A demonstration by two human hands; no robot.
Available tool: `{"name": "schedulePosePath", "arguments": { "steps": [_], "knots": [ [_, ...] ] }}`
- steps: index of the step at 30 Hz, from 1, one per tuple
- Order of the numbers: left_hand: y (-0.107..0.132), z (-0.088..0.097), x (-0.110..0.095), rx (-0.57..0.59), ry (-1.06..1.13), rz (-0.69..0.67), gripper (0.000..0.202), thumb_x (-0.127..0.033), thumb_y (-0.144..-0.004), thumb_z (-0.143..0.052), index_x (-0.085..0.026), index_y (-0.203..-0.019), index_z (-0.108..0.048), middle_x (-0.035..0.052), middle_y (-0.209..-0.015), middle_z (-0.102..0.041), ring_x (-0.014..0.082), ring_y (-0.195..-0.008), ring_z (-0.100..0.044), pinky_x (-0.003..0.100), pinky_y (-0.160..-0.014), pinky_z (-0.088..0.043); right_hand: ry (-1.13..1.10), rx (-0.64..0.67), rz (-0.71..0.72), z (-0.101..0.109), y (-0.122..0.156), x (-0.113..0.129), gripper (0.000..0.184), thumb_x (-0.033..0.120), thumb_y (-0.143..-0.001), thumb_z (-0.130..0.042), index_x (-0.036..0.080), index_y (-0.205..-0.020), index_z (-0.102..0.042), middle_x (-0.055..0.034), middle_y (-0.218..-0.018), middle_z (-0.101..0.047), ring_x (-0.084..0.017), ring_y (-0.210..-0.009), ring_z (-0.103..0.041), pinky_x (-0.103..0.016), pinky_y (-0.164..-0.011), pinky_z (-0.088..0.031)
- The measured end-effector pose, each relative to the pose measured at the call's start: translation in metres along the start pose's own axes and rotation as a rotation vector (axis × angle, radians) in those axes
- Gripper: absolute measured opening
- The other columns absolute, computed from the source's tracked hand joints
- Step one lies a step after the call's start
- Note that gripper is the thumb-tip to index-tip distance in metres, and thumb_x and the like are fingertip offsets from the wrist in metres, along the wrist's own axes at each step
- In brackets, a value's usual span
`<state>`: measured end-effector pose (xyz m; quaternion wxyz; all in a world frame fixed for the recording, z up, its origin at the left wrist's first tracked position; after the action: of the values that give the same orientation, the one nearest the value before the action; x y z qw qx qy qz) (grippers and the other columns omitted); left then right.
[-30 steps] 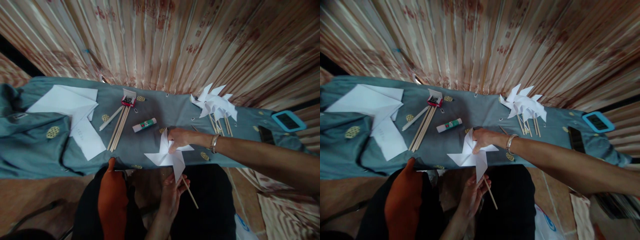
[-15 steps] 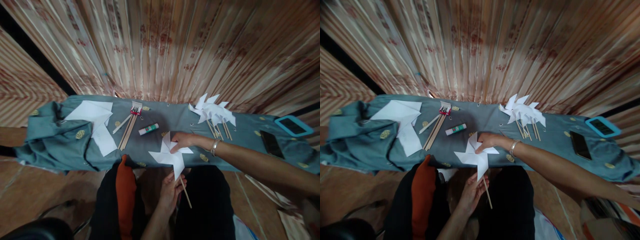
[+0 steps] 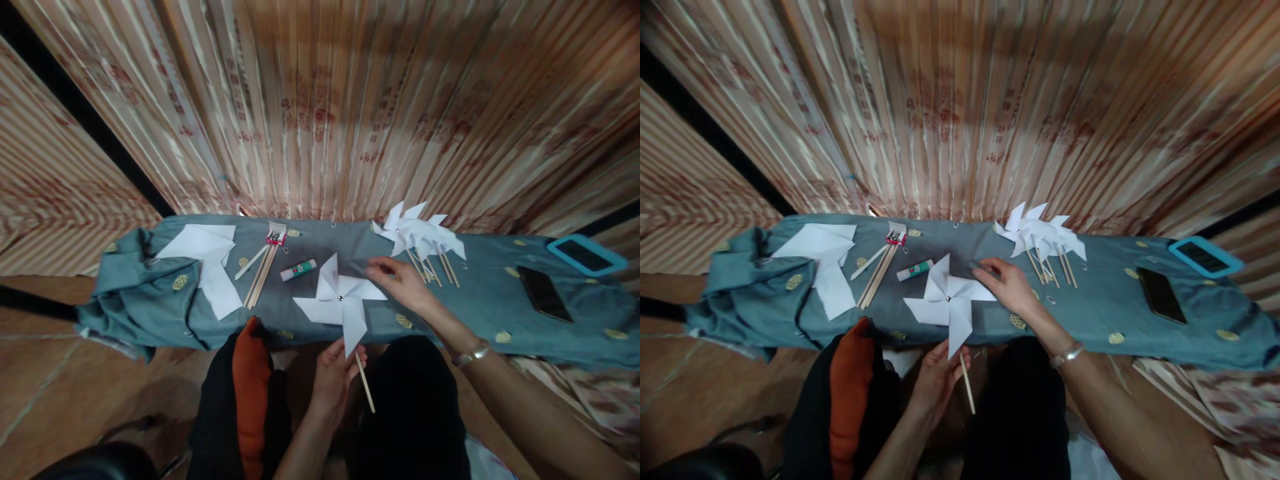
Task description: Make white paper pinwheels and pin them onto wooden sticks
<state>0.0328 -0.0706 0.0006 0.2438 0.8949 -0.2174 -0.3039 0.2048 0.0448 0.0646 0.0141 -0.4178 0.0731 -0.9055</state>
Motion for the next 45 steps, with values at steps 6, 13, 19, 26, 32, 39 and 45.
{"name": "schedulePosePath", "arguments": {
  "steps": [6, 13, 19, 26, 32, 39, 45],
  "knots": [
    [-0.007, -0.018, -0.031, 0.003, -0.111, -0.203, 0.042, -0.036, -0.042, -0.092, -0.017, -0.077, -0.078, 0.0036, -0.066, -0.073, 0.0097, -0.061, -0.063, 0.019, -0.064, -0.049, -0.205, -0.234, -0.055, -0.006, 0.068, 0.0, 0.035, 0.05, -0.081, -0.061, 0.021, -0.1, -0.07, -0.009, -0.1, -0.074, -0.024, -0.089, -0.066, -0.038, -0.084, -0.049],
    [-0.031, -0.054, -0.069, 0.102, -0.237, -0.38, 0.037, -0.033, -0.051, -0.088, -0.018, -0.083, -0.079, 0.0044, -0.074, -0.075, 0.012, -0.066, -0.065, 0.021, -0.071, -0.048, -0.531, 0.146, -0.112, -0.043, 0.072, 0.014, 0.034, 0.05, -0.077, -0.066, 0.018, -0.085, -0.072, -0.0049, -0.081, -0.072, -0.02, -0.077, -0.065, -0.03, -0.072, -0.05],
    [-0.056, -0.081, -0.093, 0.184, -0.258, -0.425, 0.033, -0.031, -0.049, -0.088, -0.017, -0.077, -0.078, 0.0055, -0.077, -0.075, 0.0145, -0.068, -0.067, 0.024, -0.07, -0.049, -0.656, 0.247, -0.09, -0.05, 0.032, 0.014, 0.036, 0.051, -0.073, -0.069, 0.017, -0.063, -0.063, 0.002, -0.057, -0.057, -0.011, -0.055, -0.049, -0.024, -0.055, -0.038],
    [-0.082, -0.085, -0.097, 0.148, -0.326, -0.424, 0.036, -0.033, -0.049, -0.088, -0.015, -0.078, -0.076, 0.0074, -0.075, -0.075, 0.0189, -0.074, -0.068, 0.028, -0.072, -0.049, -0.689, 0.194, -0.069, -0.062, 0.001, 0.001, 0.031, 0.048, -0.068, -0.073, 0.018, -0.063, -0.066, 0.0022, -0.058, -0.059, -0.012, -0.058, -0.05, -0.025, -0.059, -0.039],
    [-0.101, -0.067, -0.084, 0.059, -0.367, -0.363, 0.042, -0.032, -0.046, -0.089, -0.014, -0.081, -0.077, 0.0085, -0.079, -0.075, 0.018, -0.076, -0.067, 0.029, -0.075, -0.048, -0.655, 0.066, -0.077, -0.07, -0.001, -0.011, 0.025, 0.044, -0.072, -0.07, 0.02, -0.067, -0.07, 0.0019, -0.061, -0.062, -0.014, -0.06, -0.052, -0.025, -0.06, -0.041],
    [-0.103, -0.066, -0.085, 0.021, -0.407, -0.373, 0.036, -0.032, -0.045, -0.089, -0.015, -0.074, -0.078, 0.0066, -0.074, -0.074, 0.0151, -0.07, -0.063, 0.027, -0.072, -0.048, -0.616, 0.068, -0.077, -0.069, -0.005, -0.012, 0.021, 0.04, -0.074, -0.069, 0.02, -0.066, -0.07, 0.0016, -0.062, -0.063, -0.015, -0.062, -0.054, -0.025, -0.061, -0.042],
    [-0.105, -0.058, -0.088, 0.021, -0.436, -0.38, 0.033, -0.031, -0.051, -0.087, -0.015, -0.079, -0.079, 0.0072, -0.076, -0.075, 0.0149, -0.072, -0.064, 0.026, -0.075, -0.048, -0.583, 0.144, -0.06, -0.07, -0.004, -0.014, 0.019, 0.039, -0.076, -0.068, 0.02, -0.072, -0.071, 0.0009, -0.067, -0.067, -0.015, -0.065, -0.059, -0.026, -0.064, -0.044]
  ]
}}
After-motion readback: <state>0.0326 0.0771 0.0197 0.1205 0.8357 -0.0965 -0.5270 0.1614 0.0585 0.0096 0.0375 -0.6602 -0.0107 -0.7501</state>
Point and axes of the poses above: each hand's wrist, its own y-axis away from the middle knuckle, its own z-axis out of the back of the hand, x = y × z, the point moved 1 cm from there along -y, towards the middle knuckle
